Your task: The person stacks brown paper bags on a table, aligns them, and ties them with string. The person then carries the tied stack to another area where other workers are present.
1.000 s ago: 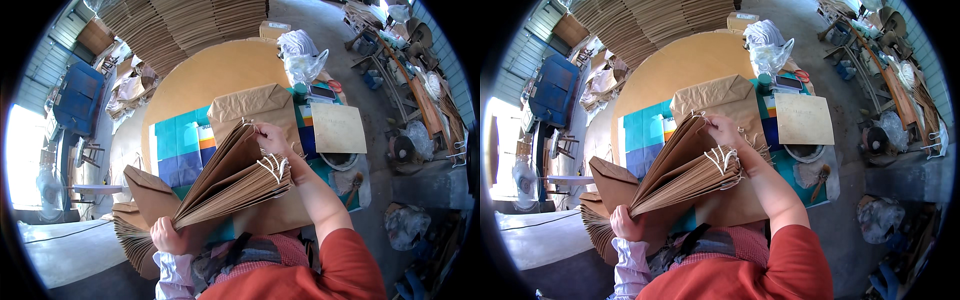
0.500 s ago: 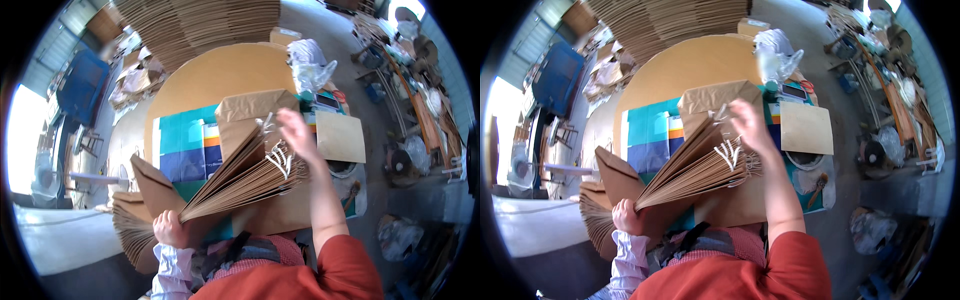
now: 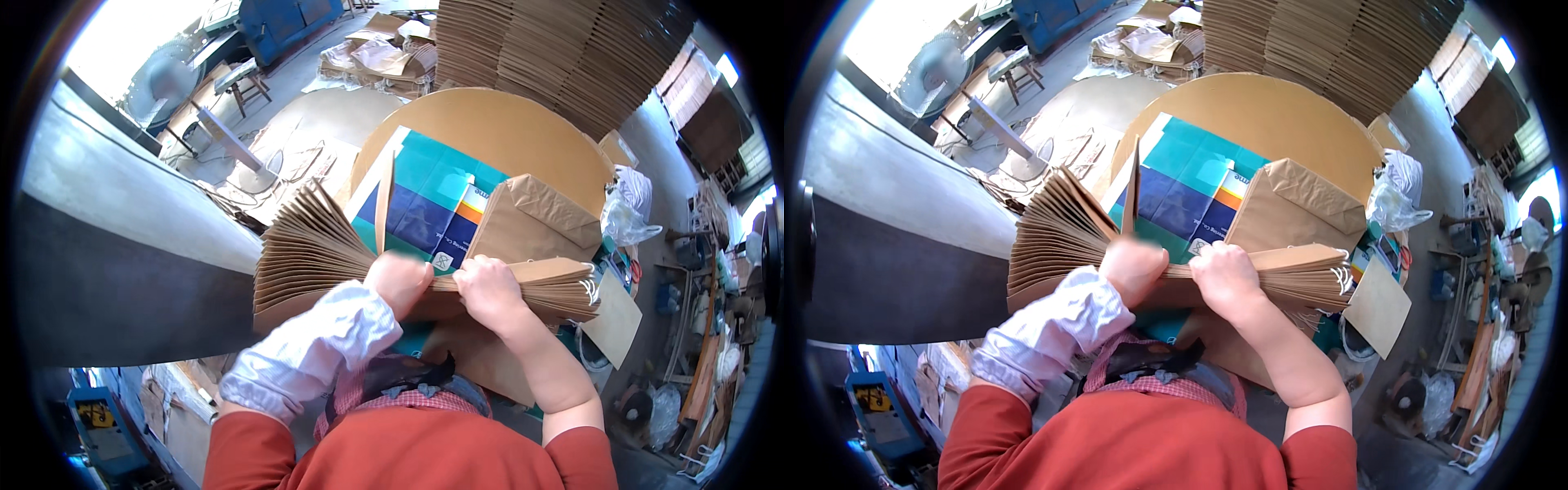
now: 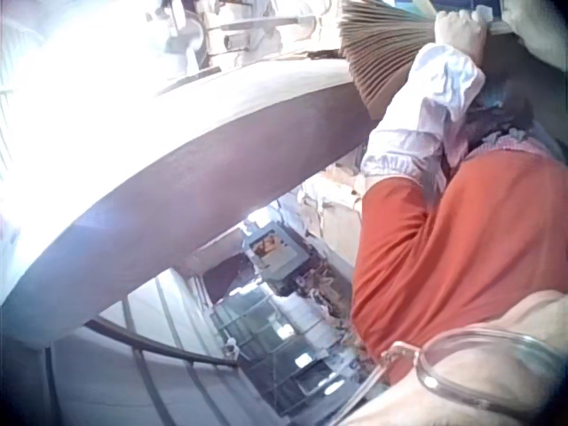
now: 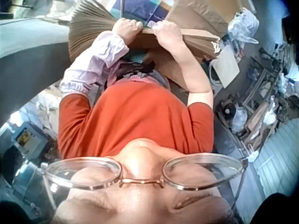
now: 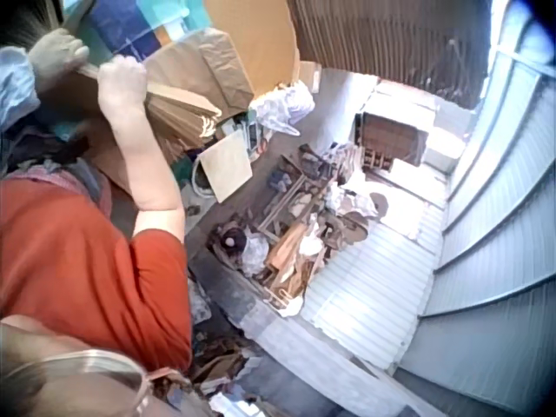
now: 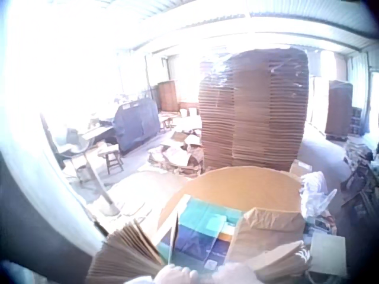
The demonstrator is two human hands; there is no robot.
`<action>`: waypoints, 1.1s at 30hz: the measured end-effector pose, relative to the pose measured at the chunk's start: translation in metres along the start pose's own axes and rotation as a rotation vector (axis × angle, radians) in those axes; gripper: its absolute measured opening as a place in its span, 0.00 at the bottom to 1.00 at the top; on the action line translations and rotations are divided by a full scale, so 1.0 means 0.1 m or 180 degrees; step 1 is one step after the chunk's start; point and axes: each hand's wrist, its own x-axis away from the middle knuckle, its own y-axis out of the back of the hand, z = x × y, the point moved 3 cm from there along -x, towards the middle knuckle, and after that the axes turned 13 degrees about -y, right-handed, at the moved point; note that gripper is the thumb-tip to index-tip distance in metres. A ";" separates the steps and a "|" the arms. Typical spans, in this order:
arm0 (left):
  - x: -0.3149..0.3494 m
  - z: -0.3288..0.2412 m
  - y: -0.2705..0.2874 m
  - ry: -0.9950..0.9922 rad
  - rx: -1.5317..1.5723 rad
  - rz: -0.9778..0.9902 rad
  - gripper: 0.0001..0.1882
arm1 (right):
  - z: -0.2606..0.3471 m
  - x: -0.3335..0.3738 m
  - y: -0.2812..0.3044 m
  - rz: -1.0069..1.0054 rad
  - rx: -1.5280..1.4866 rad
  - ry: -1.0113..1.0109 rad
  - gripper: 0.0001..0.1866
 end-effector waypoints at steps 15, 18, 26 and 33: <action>1.15 1.12 0.02 0.0406 -0.0283 0.0279 0.11 | -0.05 0.03 0.07 0.0328 0.0042 0.0007 0.11; 1.16 0.91 0.29 0.0247 -0.0262 0.0030 0.12 | -0.10 0.15 0.36 0.0432 0.0077 0.0136 0.08; 0.68 0.23 -0.03 -0.0272 0.0020 -0.0346 0.15 | -0.60 0.89 0.56 0.0427 0.0032 -0.0921 0.14; 0.54 0.16 0.05 -0.0093 -0.0011 -0.0727 0.25 | -1.00 0.87 0.31 0.0379 0.0187 -0.1429 0.21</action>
